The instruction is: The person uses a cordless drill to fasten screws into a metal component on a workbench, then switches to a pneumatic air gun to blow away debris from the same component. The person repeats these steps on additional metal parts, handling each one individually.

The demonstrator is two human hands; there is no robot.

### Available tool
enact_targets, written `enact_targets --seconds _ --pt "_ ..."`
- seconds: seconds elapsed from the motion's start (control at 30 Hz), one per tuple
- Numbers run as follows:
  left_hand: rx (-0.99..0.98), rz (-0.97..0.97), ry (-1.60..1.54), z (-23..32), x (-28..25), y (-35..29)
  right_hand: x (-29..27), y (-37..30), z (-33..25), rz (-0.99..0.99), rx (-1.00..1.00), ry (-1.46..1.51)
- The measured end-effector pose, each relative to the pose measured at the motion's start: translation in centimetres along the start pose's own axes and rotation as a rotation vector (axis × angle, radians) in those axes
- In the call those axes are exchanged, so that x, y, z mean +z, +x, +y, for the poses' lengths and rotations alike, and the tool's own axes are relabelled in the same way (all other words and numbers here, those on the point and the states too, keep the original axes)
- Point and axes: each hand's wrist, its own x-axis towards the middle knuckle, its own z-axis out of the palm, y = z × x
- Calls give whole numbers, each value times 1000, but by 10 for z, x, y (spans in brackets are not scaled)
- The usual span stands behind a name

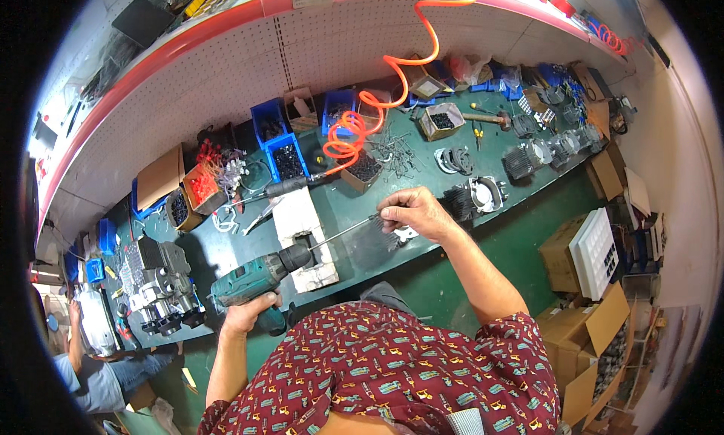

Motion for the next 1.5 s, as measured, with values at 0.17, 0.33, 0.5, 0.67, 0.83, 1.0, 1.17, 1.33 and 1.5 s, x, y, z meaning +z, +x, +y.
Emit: enact_targets --seconds 0.17,0.33,0.5,0.67,0.83,1.0,1.17,1.33,1.5 --pt "-6 -10 -25 -10 -1 0 1 3 1 -20 25 -4" --pt "-11 12 -60 -11 -1 0 4 7 0 -6 24 78" --pt "10 88 -64 -13 3 2 13 8 -4 45 35 277" --pt "-4 122 -46 -15 2 5 11 8 -2 61 63 404" --pt "42 142 -74 -9 7 6 25 17 8 -1 -10 711" --pt "65 122 -137 -11 3 7 34 24 18 29 -86 838" --pt "-4 91 -154 7 6 6 39 22 13 57 -141 796" --pt "12 42 -150 2 -5 7 43 20 14 55 -190 772" --pt "8 87 -162 -1 -7 10 46 22 8 104 -209 735"
